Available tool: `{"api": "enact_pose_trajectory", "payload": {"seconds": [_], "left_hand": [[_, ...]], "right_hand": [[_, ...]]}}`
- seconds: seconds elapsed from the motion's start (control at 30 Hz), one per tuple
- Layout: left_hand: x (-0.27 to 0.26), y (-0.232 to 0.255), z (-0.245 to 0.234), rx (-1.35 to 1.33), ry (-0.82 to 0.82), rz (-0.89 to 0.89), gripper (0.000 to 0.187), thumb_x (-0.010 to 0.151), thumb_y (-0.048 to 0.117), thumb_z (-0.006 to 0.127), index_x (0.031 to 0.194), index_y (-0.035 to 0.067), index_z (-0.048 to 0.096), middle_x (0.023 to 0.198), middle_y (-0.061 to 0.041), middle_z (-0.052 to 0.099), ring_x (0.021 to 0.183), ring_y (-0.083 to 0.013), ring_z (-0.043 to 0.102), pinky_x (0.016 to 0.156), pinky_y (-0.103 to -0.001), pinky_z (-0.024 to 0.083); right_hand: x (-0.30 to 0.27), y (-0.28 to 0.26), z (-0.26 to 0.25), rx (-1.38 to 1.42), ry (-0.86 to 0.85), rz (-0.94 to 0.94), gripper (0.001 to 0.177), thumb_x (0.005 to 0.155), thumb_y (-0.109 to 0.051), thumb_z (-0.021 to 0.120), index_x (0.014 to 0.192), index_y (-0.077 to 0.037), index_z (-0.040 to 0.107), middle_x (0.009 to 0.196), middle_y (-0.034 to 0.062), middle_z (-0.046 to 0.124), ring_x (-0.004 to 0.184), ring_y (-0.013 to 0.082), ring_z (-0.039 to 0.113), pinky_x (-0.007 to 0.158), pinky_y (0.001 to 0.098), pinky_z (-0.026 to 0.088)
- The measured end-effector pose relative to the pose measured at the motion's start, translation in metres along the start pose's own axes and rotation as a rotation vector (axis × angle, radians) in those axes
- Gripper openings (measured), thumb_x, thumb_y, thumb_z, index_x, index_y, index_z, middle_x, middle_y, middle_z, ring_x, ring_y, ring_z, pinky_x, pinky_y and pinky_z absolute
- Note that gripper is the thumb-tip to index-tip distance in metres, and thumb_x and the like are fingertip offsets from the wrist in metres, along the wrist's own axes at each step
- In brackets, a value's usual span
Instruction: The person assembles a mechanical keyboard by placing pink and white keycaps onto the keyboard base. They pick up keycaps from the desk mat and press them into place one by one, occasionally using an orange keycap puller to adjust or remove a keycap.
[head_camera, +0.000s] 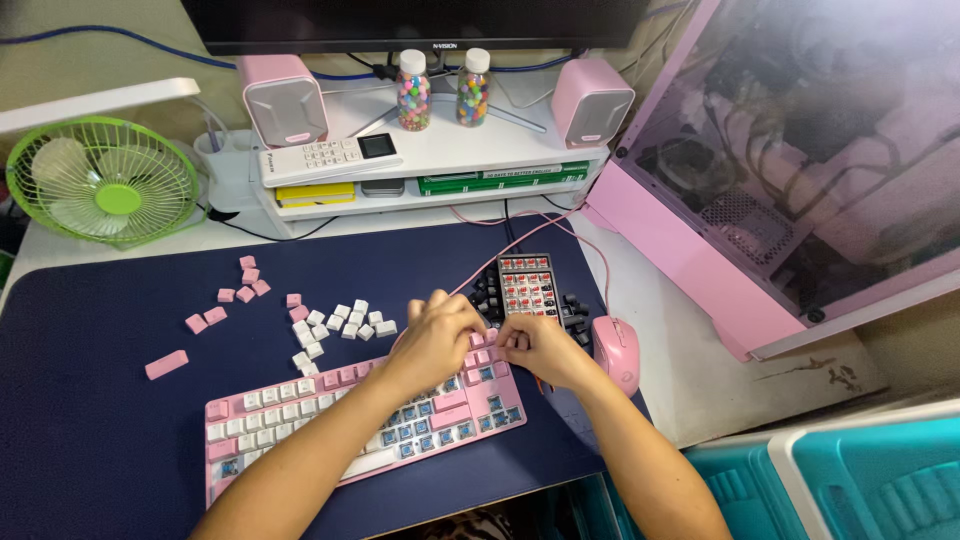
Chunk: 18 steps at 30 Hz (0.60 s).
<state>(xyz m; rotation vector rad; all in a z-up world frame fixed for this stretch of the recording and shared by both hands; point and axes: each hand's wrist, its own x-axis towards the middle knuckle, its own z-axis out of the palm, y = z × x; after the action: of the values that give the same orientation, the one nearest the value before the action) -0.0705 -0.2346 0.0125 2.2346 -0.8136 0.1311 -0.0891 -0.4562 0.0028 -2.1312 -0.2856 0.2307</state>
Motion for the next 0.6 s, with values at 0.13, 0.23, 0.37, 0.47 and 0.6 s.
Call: {"api": "enact_pose_trajectory", "payload": {"seconds": [0.13,0.23,0.37,0.47,0.6], "left_hand": [[-0.006,0.001,-0.015,0.004,-0.031,-0.018,0.014,0.081,0.007,0.065,0.090,0.009,0.076,0.096,-0.003,0.067,0.098,-0.0233,0.054,0.086,-0.042,0.033],[-0.011,0.003,-0.017,0.032,-0.076,-0.020,0.015,0.079,0.007,0.067,0.090,0.009,0.076,0.095,-0.005,0.066,0.097,-0.0237,0.054,0.086,-0.042,0.033],[-0.015,0.000,-0.015,0.042,-0.037,-0.020,0.012,0.083,0.008,0.066,0.087,0.009,0.077,0.091,-0.003,0.068,0.095,-0.0230,0.057,0.086,-0.043,0.034],[-0.019,-0.003,-0.020,0.042,0.005,-0.022,0.011,0.085,0.009,0.066,0.089,0.009,0.076,0.088,-0.003,0.069,0.092,-0.0229,0.058,0.085,-0.042,0.034],[-0.024,-0.005,-0.025,0.015,0.056,-0.004,0.010,0.087,0.010,0.066,0.091,0.009,0.075,0.090,-0.001,0.072,0.089,-0.0224,0.060,0.083,-0.042,0.034]], "right_hand": [[-0.003,-0.006,-0.002,-0.022,0.028,-0.035,0.009,0.080,-0.001,0.078,0.086,-0.001,0.071,0.071,0.0008,0.064,0.064,0.0071,0.056,0.060,0.0260,0.050],[-0.005,-0.012,0.004,-0.059,0.102,-0.110,0.010,0.079,-0.001,0.078,0.085,-0.002,0.071,0.074,0.0022,0.066,0.064,0.0093,0.058,0.061,0.0266,0.050],[-0.012,-0.021,0.010,-0.205,0.129,-0.259,0.009,0.076,-0.001,0.076,0.083,-0.006,0.071,0.080,0.0025,0.065,0.073,0.0159,0.061,0.073,0.0303,0.047],[-0.016,-0.026,0.013,-0.282,0.125,-0.316,0.010,0.078,-0.003,0.073,0.086,-0.008,0.072,0.084,0.0023,0.063,0.084,0.0200,0.061,0.084,0.0338,0.042],[-0.014,-0.025,0.018,-0.297,0.127,-0.315,0.010,0.083,-0.003,0.071,0.091,-0.009,0.072,0.088,0.0016,0.062,0.090,0.0209,0.061,0.089,0.0375,0.039]]}}
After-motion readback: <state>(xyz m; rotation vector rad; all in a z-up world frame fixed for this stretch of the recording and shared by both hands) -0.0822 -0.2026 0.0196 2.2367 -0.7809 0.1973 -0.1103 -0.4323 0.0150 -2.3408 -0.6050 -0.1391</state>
